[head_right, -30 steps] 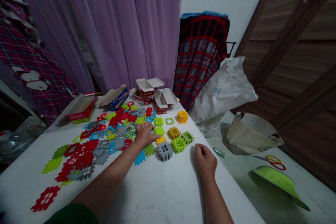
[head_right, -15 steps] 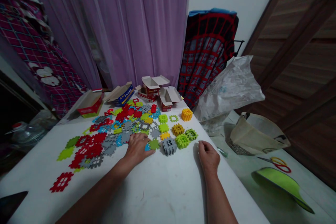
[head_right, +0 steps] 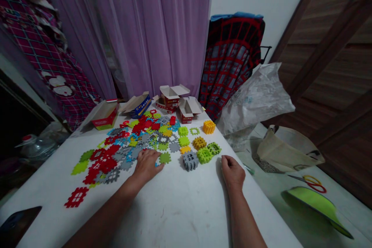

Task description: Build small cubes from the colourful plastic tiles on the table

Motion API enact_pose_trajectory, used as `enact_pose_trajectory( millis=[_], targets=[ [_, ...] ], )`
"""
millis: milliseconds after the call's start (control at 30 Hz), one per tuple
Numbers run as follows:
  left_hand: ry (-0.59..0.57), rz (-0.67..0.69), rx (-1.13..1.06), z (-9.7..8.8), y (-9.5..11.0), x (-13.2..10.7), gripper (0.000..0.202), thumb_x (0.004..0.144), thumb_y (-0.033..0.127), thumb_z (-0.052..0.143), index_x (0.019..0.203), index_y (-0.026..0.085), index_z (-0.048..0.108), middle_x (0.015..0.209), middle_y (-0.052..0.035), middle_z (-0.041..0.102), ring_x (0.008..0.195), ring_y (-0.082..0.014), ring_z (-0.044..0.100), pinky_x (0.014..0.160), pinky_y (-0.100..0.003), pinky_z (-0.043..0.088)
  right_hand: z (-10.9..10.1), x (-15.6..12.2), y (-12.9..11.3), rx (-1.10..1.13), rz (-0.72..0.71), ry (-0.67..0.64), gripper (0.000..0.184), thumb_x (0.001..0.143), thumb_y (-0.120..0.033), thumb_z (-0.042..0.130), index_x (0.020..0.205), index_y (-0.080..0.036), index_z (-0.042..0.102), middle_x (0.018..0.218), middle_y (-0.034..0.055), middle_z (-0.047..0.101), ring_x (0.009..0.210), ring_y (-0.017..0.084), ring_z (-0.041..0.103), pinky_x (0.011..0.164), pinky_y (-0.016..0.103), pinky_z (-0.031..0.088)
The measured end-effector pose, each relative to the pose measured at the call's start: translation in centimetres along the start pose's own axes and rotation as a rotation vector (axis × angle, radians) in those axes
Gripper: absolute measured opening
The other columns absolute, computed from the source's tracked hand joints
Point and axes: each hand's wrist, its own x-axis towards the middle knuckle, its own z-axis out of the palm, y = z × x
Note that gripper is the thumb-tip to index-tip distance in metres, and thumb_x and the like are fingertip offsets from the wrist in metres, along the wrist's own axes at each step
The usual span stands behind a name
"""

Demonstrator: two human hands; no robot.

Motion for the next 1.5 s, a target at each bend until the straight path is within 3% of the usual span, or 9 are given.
enact_pose_trajectory(
  millis=[233, 367, 567, 767, 933, 1100, 1300, 1400, 1500],
  targets=[
    [-0.041, 0.017, 0.099, -1.4, -0.2, 2.6, 0.024, 0.091, 0.032, 0.053, 0.103, 0.027, 0.073, 0.115, -0.0068, 0.069, 0.114, -0.0261, 0.055, 0.098, -0.043, 0.033, 0.1, -0.1, 0.1, -0.003, -0.038, 0.005, 0.055, 0.06, -0.063, 0.05, 0.08, -0.02, 0.077, 0.076, 0.008, 0.074, 0.079, 0.028, 0.065, 0.07, 0.034, 0.044],
    [-0.073, 0.034, 0.141, -1.4, -0.8, 4.9, 0.017, 0.086, 0.027, 0.059, 0.088, 0.021, 0.075, 0.107, -0.012, 0.069, 0.111, -0.0303, 0.055, 0.097, -0.047, 0.033, 0.1, 0.0, 0.1, -0.003, -0.033, 0.006, 0.054, 0.06, -0.063, 0.051, 0.08, -0.02, 0.077, 0.077, 0.0081, 0.075, 0.078, 0.027, 0.065, 0.069, 0.033, 0.043],
    [-0.106, 0.113, 0.097, -2.0, -1.1, 6.5, 0.012, 0.084, 0.026, 0.06, 0.081, 0.023, 0.071, 0.098, -0.0085, 0.07, 0.107, -0.0262, 0.057, 0.098, -0.042, 0.036, 0.1, 0.0, 0.2, 0.016, -0.034, 0.004, 0.055, 0.061, -0.063, 0.052, 0.082, -0.02, 0.078, 0.078, 0.0079, 0.075, 0.08, 0.028, 0.066, 0.07, 0.033, 0.045],
    [-0.093, 0.126, -0.026, -3.4, -2.0, 5.9, 0.02, 0.091, 0.03, 0.049, 0.094, 0.024, 0.068, 0.102, -0.0069, 0.07, 0.102, -0.0234, 0.06, 0.094, -0.036, 0.039, 0.1, -0.1, 0.2, 0.011, -0.057, 0.018, 0.053, 0.062, -0.062, 0.053, 0.081, -0.02, 0.079, 0.077, 0.0079, 0.075, 0.078, 0.028, 0.065, 0.068, 0.033, 0.045],
    [-0.101, 0.005, -0.132, -3.7, -4.4, 5.0, 0.028, 0.094, 0.033, 0.04, 0.091, 0.022, 0.065, 0.088, -0.0022, 0.07, 0.083, -0.0178, 0.062, 0.072, -0.028, 0.042, 0.0, 0.0, 0.1, -0.028, -0.032, 0.003, 0.053, 0.061, -0.06, 0.052, 0.083, -0.02, 0.079, 0.076, 0.0075, 0.075, 0.08, 0.028, 0.065, 0.069, 0.033, 0.045],
    [-0.085, -0.091, -0.184, -4.2, -7.3, 4.3, 0.03, 0.094, 0.035, 0.04, 0.085, 0.021, 0.066, 0.08, -0.0003, 0.068, 0.077, -0.0162, 0.061, 0.068, -0.026, 0.041, -0.1, 0.0, 0.0, -0.031, -0.025, -0.011, 0.053, 0.061, -0.059, 0.053, 0.085, -0.02, 0.078, 0.079, 0.0073, 0.075, 0.082, 0.028, 0.065, 0.071, 0.034, 0.045],
    [-0.043, -0.17, -0.162, -4.2, -10.0, 3.6, 0.029, 0.092, 0.032, 0.044, 0.094, 0.021, 0.071, 0.096, -0.0051, 0.072, 0.093, -0.0204, 0.064, 0.08, -0.029, 0.045, 0.1, 0.1, 0.4, -0.031, -0.022, 0.015, 0.048, 0.061, -0.057, 0.056, 0.083, -0.021, 0.078, 0.077, 0.0064, 0.075, 0.08, 0.028, 0.064, 0.069, 0.034, 0.045],
    [0.001, -0.185, -0.151, -3.4, -9.7, 2.4, 0.033, 0.093, 0.036, 0.045, 0.109, 0.02, 0.07, 0.114, -0.0093, 0.07, 0.109, -0.0229, 0.061, 0.093, -0.032, 0.044, 0.2, 0.3, 0.7, -0.048, -0.021, 0.015, 0.047, 0.062, -0.056, 0.056, 0.084, -0.021, 0.078, 0.077, 0.006, 0.075, 0.08, 0.028, 0.064, 0.069, 0.034, 0.045],
    [0.069, -0.198, -0.103, -2.7, -9.0, 0.9, 0.051, 0.084, 0.05, 0.061, 0.125, 0.019, 0.062, 0.128, -0.013, 0.063, 0.12, -0.0271, 0.056, 0.104, -0.037, 0.04, 0.2, 0.4, 0.9, -0.056, -0.029, 0.017, 0.046, 0.062, -0.056, 0.056, 0.084, -0.021, 0.078, 0.077, 0.0061, 0.074, 0.08, 0.028, 0.064, 0.069, 0.035, 0.045]
  ],
)
